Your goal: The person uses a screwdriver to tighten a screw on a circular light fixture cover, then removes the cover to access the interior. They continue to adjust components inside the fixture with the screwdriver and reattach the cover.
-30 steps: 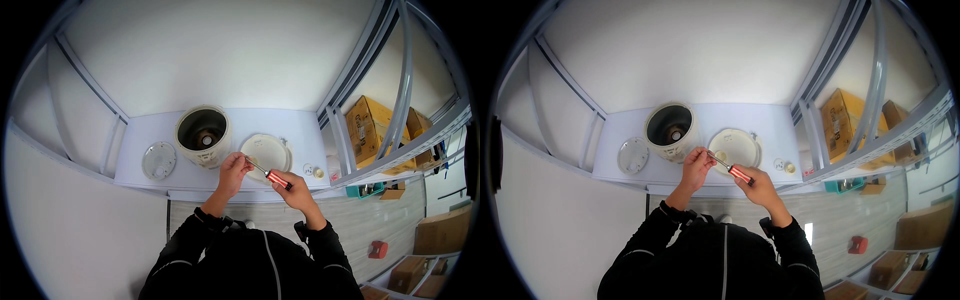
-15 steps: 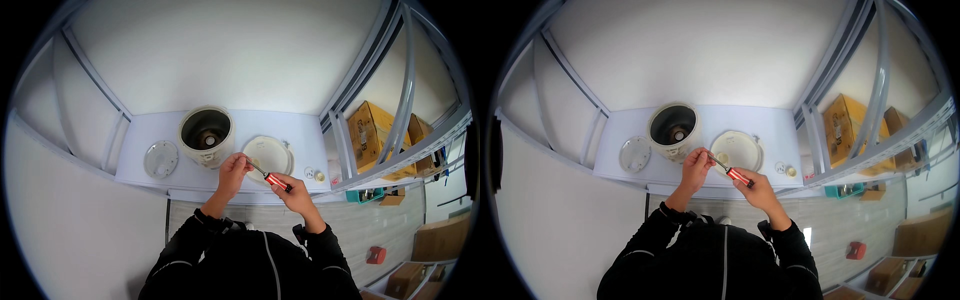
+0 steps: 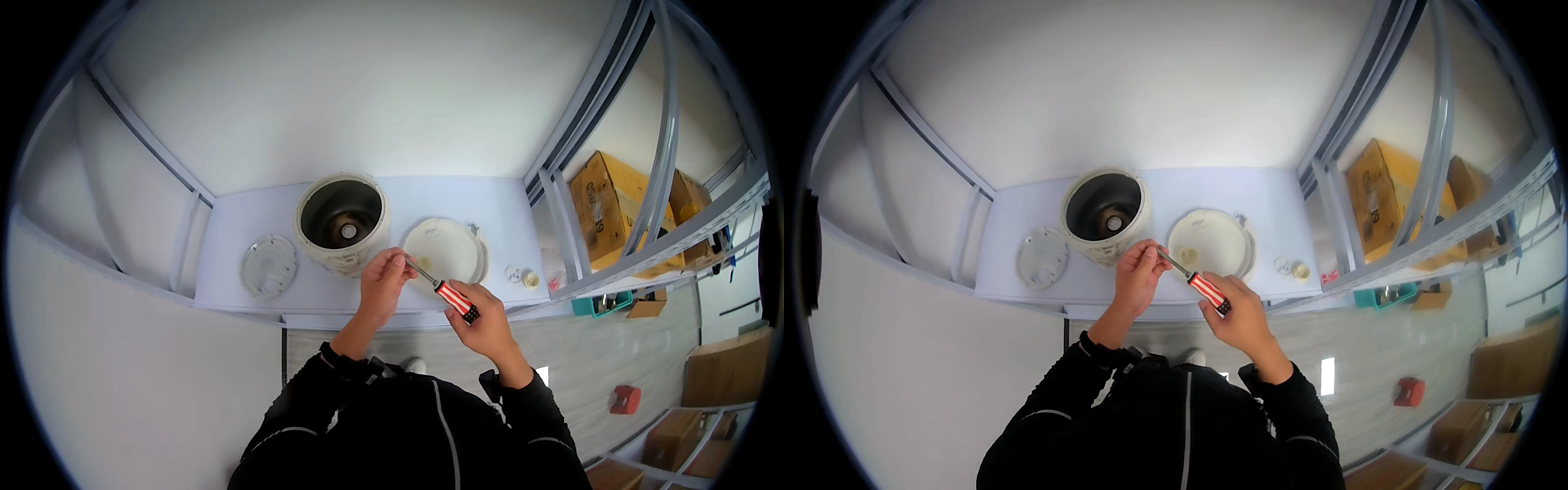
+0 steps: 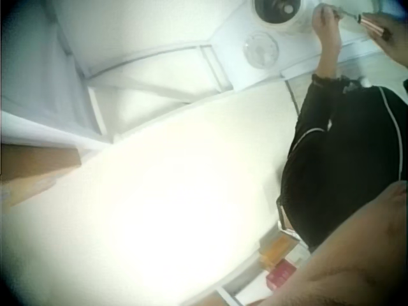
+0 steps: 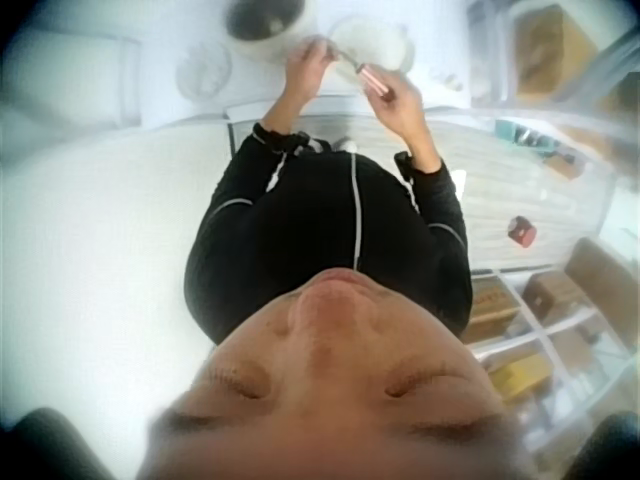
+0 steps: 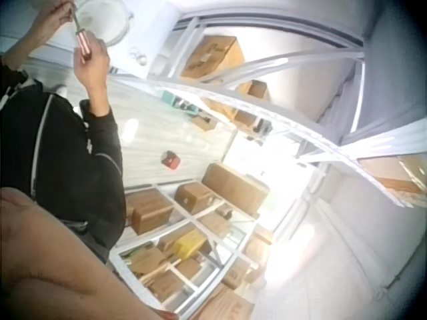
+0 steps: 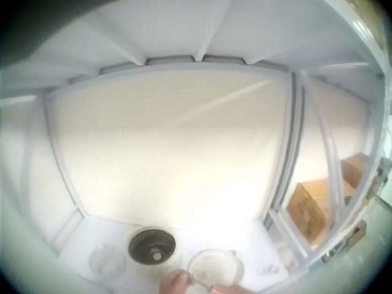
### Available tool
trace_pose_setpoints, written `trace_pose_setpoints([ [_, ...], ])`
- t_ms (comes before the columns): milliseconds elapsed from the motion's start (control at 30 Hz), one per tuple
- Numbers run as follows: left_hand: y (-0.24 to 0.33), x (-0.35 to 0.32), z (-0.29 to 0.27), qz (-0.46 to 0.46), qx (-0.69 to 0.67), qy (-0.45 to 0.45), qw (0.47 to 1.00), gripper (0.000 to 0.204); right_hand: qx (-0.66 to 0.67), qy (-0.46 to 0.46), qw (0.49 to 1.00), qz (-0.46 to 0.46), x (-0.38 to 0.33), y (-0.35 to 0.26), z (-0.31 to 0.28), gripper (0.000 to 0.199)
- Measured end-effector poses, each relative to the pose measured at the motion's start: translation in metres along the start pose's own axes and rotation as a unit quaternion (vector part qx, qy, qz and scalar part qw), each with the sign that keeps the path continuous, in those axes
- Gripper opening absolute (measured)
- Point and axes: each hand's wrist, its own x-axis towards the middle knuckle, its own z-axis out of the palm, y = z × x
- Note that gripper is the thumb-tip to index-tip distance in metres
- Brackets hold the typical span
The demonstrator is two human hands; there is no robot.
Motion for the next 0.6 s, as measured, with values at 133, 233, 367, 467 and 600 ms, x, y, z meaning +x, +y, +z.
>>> trace_pose_setpoints([
  [133, 0.003, -0.003, -0.015, -0.024, -0.012, 0.004, 1.0, 0.021, 0.022, -0.02, 1.0, 0.007, -0.008, -0.012, 0.012, 0.051],
  [233, 0.007, -0.008, -0.024, -0.075, -0.003, 0.039, 0.996, 0.025, 0.025, 0.009, 1.0, 0.0, -0.015, -0.021, 0.028, 0.054],
  [367, 0.017, -0.016, -0.037, -0.115, 0.042, 0.073, 0.99, 0.03, -0.003, 0.003, 0.998, 0.058, -0.024, -0.043, 0.049, 0.053],
  [467, 0.025, -0.022, -0.054, -0.144, 0.07, 0.083, 0.984, 0.03, -0.01, 0.009, 0.996, 0.093, -0.032, -0.06, 0.069, 0.053],
  [600, 0.036, -0.027, -0.075, -0.178, 0.102, 0.082, 0.975, 0.027, -0.014, 0.036, 0.993, 0.111, -0.044, -0.071, 0.102, 0.052],
])
